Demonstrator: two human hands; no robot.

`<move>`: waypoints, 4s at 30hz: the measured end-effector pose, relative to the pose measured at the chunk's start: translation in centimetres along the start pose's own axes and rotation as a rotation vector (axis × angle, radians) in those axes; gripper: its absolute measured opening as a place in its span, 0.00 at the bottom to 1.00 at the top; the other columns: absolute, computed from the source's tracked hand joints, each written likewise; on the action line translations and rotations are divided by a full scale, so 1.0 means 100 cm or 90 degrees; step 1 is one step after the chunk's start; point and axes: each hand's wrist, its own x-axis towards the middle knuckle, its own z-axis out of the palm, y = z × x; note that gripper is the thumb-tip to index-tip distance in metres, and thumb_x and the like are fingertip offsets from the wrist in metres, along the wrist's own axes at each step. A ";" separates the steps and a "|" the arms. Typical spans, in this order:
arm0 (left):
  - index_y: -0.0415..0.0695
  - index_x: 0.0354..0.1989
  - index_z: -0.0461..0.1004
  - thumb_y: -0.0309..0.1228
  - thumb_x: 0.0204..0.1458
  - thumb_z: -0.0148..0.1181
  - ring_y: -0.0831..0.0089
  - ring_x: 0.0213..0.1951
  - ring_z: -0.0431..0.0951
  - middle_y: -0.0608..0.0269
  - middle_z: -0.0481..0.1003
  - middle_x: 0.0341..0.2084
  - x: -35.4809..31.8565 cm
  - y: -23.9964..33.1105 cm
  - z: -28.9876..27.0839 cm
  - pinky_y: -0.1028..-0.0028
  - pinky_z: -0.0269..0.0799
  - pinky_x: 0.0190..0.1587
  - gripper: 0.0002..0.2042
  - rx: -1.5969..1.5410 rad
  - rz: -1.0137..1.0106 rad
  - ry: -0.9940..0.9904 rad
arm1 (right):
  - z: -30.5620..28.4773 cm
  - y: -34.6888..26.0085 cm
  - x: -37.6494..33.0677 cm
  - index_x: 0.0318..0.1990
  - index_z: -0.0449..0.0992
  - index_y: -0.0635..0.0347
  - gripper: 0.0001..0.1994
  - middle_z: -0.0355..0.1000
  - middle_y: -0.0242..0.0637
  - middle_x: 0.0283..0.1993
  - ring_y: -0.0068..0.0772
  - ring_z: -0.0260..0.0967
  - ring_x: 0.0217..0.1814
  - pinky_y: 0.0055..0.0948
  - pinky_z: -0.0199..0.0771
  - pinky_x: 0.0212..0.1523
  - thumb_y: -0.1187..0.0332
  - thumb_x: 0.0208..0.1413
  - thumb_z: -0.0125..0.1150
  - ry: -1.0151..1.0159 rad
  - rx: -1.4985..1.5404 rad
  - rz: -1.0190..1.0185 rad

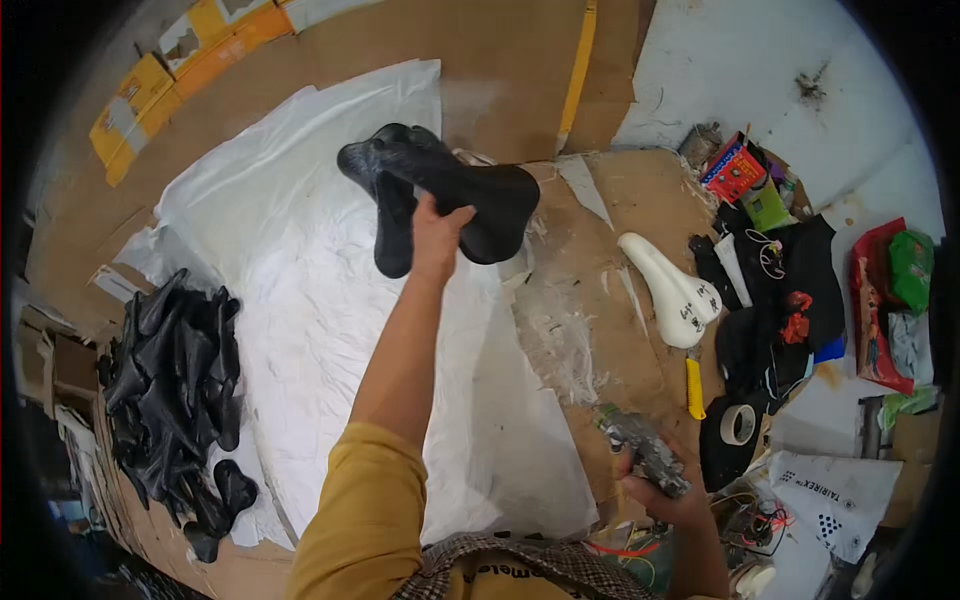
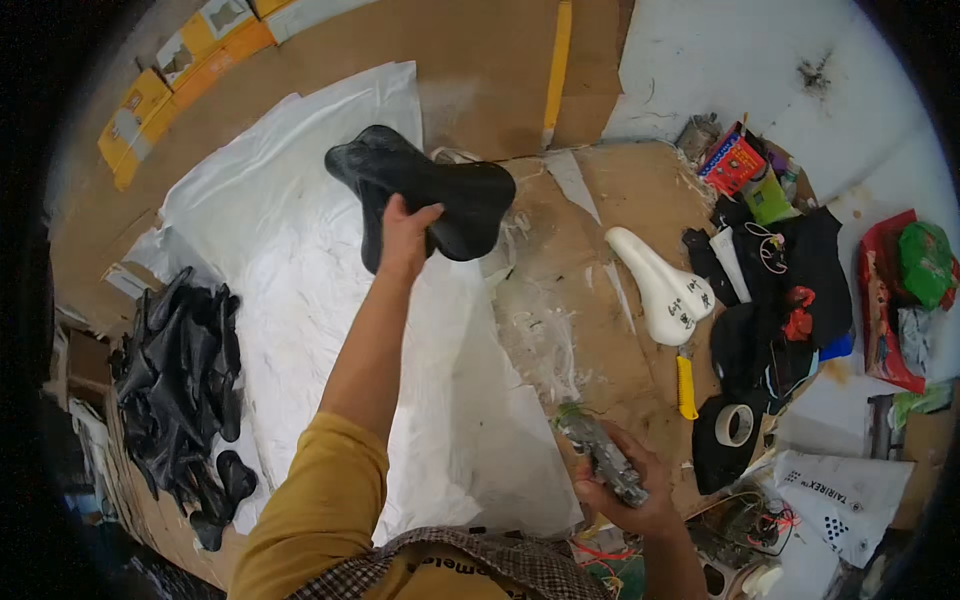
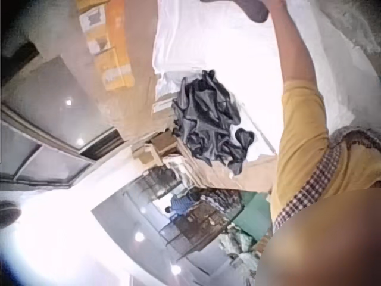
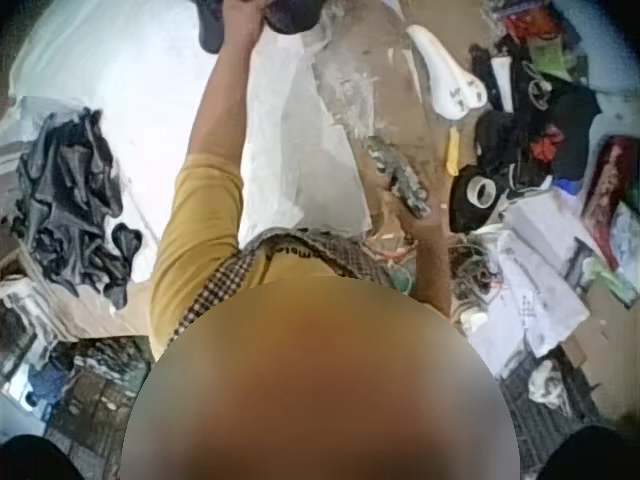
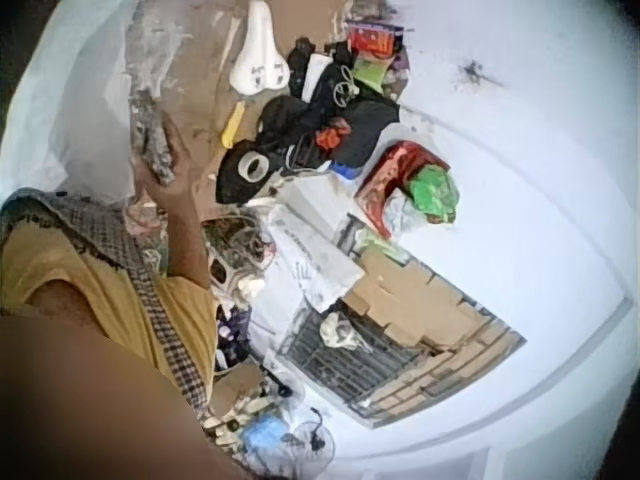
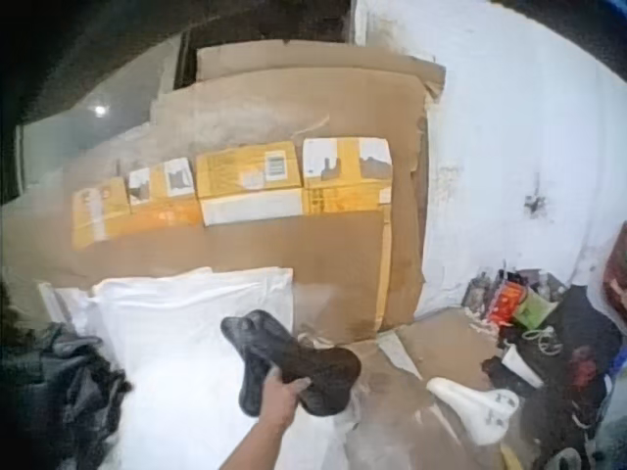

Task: Sort and pack black bicycle saddles from a table into a large woven sack.

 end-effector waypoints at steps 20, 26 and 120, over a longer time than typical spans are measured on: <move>0.34 0.46 0.66 0.20 0.38 0.52 0.65 0.45 0.70 0.58 0.71 0.42 0.026 0.068 -0.190 0.70 0.61 0.53 0.21 -0.034 -0.067 -0.005 | 0.053 -0.012 0.027 0.56 0.60 0.68 0.29 0.69 0.29 0.34 0.17 0.65 0.35 0.18 0.67 0.38 0.77 0.44 0.63 -0.014 0.006 0.008; 0.36 0.44 0.68 0.21 0.35 0.58 0.71 0.40 0.72 0.60 0.73 0.38 0.082 0.039 -0.134 0.74 0.66 0.46 0.21 0.170 -0.061 -0.161 | 0.052 -0.014 0.035 0.56 0.60 0.68 0.30 0.69 0.29 0.35 0.18 0.65 0.37 0.20 0.68 0.40 0.77 0.43 0.64 -0.030 -0.036 -0.006; 0.44 0.42 0.67 0.29 0.48 0.55 0.70 0.28 0.75 0.60 0.73 0.36 -1.085 0.006 -0.228 0.74 0.69 0.31 0.12 -0.489 0.094 1.395 | 0.578 0.281 -0.401 0.48 0.68 0.66 0.21 0.70 0.37 0.30 0.27 0.67 0.31 0.25 0.69 0.35 0.68 0.46 0.60 -1.448 -0.632 -0.362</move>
